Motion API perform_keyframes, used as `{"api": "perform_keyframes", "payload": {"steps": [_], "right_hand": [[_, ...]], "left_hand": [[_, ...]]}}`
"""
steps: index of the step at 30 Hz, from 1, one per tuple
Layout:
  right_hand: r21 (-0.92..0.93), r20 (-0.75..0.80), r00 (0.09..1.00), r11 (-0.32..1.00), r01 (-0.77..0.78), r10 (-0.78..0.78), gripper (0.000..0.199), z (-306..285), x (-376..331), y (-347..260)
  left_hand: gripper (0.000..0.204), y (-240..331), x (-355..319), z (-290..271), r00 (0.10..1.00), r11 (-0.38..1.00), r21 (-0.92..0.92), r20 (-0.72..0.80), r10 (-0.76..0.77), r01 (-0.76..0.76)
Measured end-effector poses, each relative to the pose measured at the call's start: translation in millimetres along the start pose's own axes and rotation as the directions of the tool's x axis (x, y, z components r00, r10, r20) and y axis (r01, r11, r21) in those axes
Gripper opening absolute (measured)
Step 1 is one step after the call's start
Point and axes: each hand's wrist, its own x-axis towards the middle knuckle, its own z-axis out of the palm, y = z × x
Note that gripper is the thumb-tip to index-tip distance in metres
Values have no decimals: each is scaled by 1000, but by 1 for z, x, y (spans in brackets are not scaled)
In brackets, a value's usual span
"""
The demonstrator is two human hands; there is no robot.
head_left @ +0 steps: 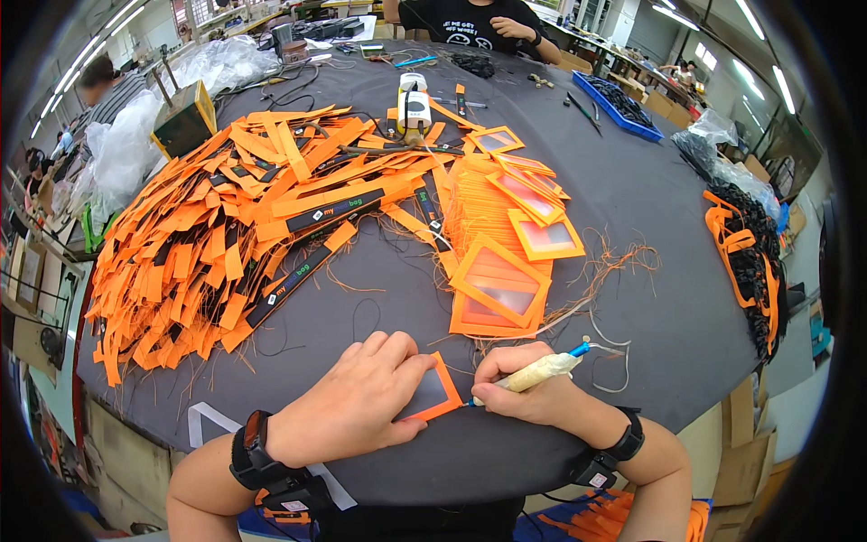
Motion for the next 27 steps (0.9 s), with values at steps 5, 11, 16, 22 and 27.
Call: {"api": "perform_keyframes", "payload": {"steps": [5, 11, 16, 22, 27], "right_hand": [[91, -34, 997, 994, -59, 62, 7, -1, -1, -1], [244, -193, 979, 970, -12, 61, 21, -4, -9, -2], [288, -205, 977, 958, 4, 57, 36, -2, -12, -14], [24, -249, 964, 995, 101, -92, 18, 8, -7, -18], [23, -276, 960, 998, 64, -55, 27, 18, -3, -20]], "left_hand": [[63, 1, 0, 1, 1000, 1000, -18, -18, -20, 19], [68, -1, -1, 4, 994, 994, -37, -31, -109, 108], [59, -6, 0, 0, 979, 977, -61, 28, -202, 204], [37, -14, -1, 5, 986, 992, -59, -117, -119, 113], [27, -8, 8, -20, 968, 837, -506, -15, -249, 208]]}}
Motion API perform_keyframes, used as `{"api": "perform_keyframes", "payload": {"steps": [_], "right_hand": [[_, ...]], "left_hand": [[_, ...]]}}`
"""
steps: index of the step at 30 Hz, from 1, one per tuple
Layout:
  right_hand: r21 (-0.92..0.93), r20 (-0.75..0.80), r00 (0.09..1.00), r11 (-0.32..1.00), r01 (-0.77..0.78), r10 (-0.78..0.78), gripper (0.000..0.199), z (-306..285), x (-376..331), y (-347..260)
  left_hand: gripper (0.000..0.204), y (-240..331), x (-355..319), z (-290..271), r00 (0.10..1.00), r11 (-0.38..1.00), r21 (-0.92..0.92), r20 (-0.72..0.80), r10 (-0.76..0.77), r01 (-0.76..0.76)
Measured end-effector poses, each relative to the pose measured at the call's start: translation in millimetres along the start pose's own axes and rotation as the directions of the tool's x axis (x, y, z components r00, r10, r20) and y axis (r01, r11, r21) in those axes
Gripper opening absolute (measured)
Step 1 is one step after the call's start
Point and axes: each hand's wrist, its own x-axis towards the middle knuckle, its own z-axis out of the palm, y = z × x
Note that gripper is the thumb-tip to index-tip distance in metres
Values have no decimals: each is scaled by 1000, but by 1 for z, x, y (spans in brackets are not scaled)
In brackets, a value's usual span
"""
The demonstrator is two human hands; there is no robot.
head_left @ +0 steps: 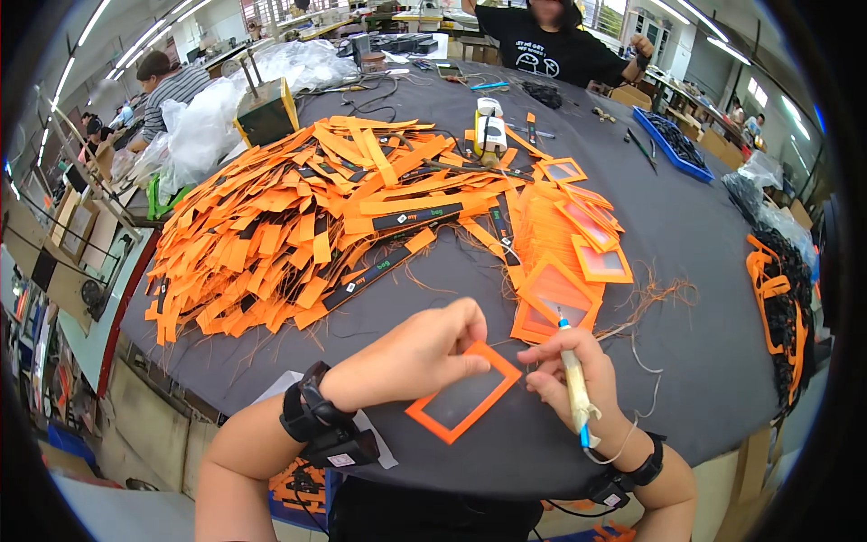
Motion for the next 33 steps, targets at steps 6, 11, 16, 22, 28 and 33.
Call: {"api": "perform_keyframes", "payload": {"steps": [6, 11, 16, 22, 28, 33], "right_hand": [[290, 34, 974, 930, -225, 225, 30, 13, 10, -19], [381, -112, 979, 918, -114, 168, 30, 5, 28, -26], [388, -146, 981, 920, -60, 125, 30, 3, 38, -24], [319, -170, 984, 948, 5, 52, 31, 6, 37, -30], [160, -209, 964, 967, 198, -163, 33, 4, 30, -27], [163, 35, 905, 896, 413, -424, 40, -6, 20, -23]], "left_hand": [[21, -3, 0, 5, 998, 975, -214, -48, 49, -58], [23, 0, -13, -8, 975, 917, -330, 82, -207, 223], [42, -14, -24, -9, 950, 680, -678, 94, -299, 281], [41, -13, -28, -5, 965, 696, -671, 142, -220, 257], [42, -20, -23, -1, 985, 391, -904, 167, -48, 172], [40, -12, -24, 4, 988, 547, -830, 28, -154, 109]]}}
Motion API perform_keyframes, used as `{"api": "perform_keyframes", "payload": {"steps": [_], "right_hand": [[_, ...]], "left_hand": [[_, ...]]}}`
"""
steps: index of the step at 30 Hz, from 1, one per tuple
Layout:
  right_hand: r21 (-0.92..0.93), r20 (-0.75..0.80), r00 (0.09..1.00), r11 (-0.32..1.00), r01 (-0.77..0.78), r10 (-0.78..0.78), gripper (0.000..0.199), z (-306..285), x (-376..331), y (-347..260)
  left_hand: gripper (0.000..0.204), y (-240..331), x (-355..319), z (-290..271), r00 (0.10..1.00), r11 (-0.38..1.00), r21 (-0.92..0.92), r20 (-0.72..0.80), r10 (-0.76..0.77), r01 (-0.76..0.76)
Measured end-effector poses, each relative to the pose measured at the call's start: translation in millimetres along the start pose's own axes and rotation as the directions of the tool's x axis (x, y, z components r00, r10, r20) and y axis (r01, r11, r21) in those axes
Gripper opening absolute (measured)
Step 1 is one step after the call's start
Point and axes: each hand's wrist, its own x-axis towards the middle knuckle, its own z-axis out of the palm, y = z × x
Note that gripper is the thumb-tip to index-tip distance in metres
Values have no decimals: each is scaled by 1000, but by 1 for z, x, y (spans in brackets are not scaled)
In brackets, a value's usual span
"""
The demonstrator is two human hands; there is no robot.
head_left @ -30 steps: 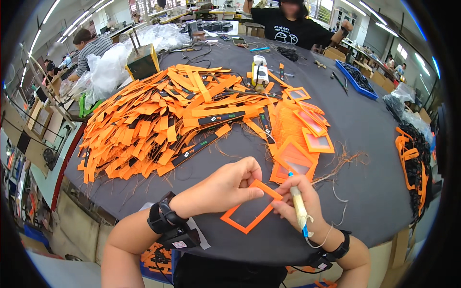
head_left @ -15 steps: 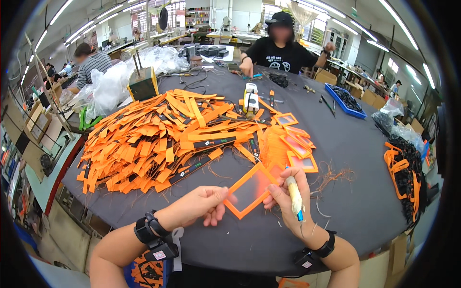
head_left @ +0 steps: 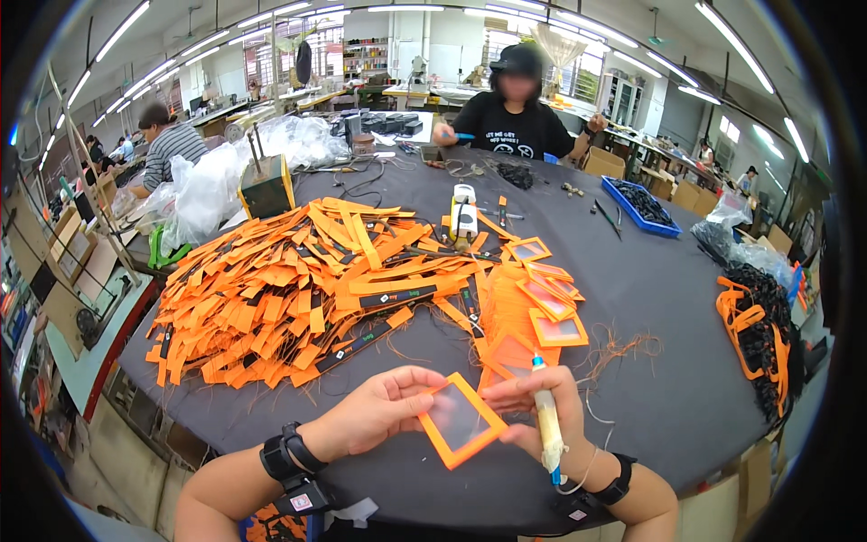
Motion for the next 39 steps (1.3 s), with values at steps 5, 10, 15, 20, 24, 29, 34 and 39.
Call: {"api": "perform_keyframes", "payload": {"steps": [5, 10, 15, 20, 24, 29, 34, 39], "right_hand": [[129, -125, 957, 960, -246, 262, 34, -4, -11, 9], [144, -202, 897, 917, -371, 394, 24, -6, -10, 15], [158, -184, 879, 896, -415, 439, 26, -6, -9, 17], [12, -157, 910, 922, -387, 384, 26, -5, -16, 23], [86, -127, 919, 927, -365, 373, 37, -6, -18, 17], [-65, 32, 947, 946, -316, 319, 43, -14, -15, 9], [26, 101, 823, 825, -564, 559, 17, -1, -7, -4], [184, 162, 712, 688, -702, 683, 13, 1, 14, 3]], "left_hand": [[48, 0, 0, 6, 995, 968, 237, -34, 97, -86], [40, -7, 7, 2, 997, 973, 228, -58, 43, -29], [32, -14, 11, -3, 998, 982, 186, -56, -10, 20], [32, -15, 10, -6, 997, 982, 188, -81, -14, 29], [28, -10, 7, -14, 985, 905, 423, -173, 24, 53], [32, -11, 6, -25, 928, 358, 921, 11, 372, -155], [23, -7, -13, -20, 839, 2, 978, 176, 514, -207], [16, -20, -45, 8, 863, -202, 933, 353, 362, -297]]}}
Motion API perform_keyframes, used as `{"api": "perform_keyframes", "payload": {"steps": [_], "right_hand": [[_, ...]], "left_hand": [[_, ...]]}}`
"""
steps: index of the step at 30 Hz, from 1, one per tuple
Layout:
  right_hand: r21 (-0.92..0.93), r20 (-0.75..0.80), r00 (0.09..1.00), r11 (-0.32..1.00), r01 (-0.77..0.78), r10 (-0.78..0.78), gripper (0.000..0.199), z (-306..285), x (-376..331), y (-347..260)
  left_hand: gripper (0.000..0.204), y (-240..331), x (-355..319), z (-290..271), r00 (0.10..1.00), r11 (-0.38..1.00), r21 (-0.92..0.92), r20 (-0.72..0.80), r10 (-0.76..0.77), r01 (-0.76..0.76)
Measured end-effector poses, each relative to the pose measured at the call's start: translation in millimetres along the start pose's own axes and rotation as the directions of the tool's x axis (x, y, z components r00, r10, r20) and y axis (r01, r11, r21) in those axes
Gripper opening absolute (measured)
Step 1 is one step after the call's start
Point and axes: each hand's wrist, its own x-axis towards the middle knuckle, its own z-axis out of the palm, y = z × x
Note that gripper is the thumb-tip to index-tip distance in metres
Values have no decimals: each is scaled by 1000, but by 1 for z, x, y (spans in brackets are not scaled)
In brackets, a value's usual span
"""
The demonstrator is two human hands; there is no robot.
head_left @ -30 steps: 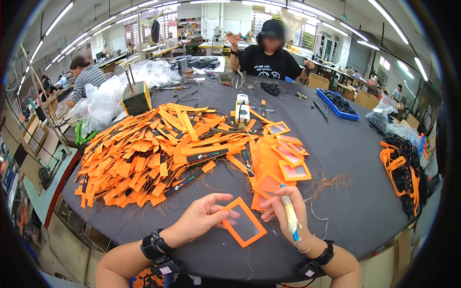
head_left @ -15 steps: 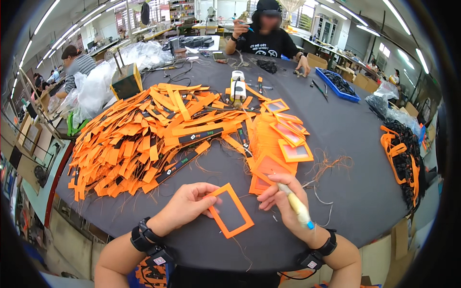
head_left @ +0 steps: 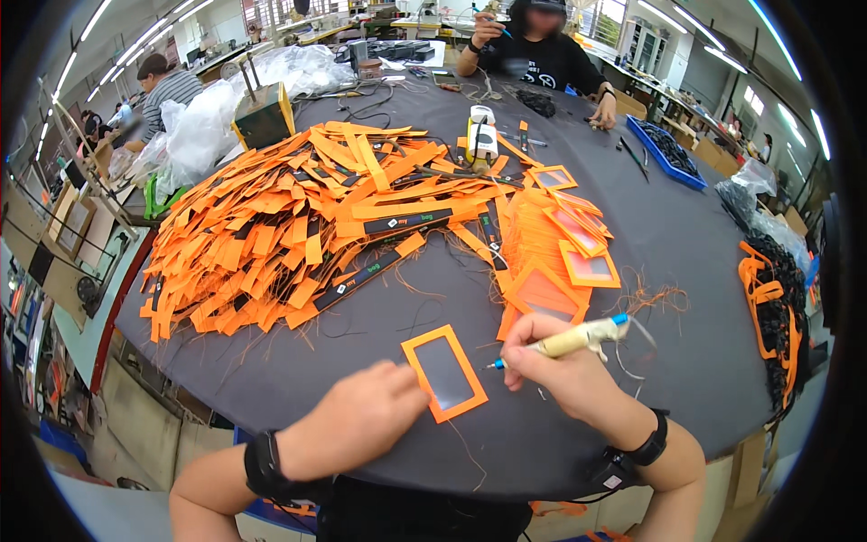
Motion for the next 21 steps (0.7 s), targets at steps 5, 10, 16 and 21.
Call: {"api": "perform_keyframes", "payload": {"steps": [5, 10, 16, 21], "right_hand": [[219, -31, 999, 976, -9, 17, 12, 11, 23, 18], [262, 54, 999, 965, -5, -10, 12, 23, 27, 41], [97, 57, 998, 995, -9, 3, 15, 26, 22, 45], [-43, 90, 990, 993, 113, -108, 17, 27, 22, 48]], "left_hand": [[21, 33, 4, 11, 975, 910, 351, 66, 212, -222], [19, 39, 9, 27, 947, 803, 502, 160, 278, -320], [14, 21, -1, 23, 988, 981, 129, 73, 136, -145], [15, 18, -10, 19, 994, 981, -171, -36, -99, 92]]}}
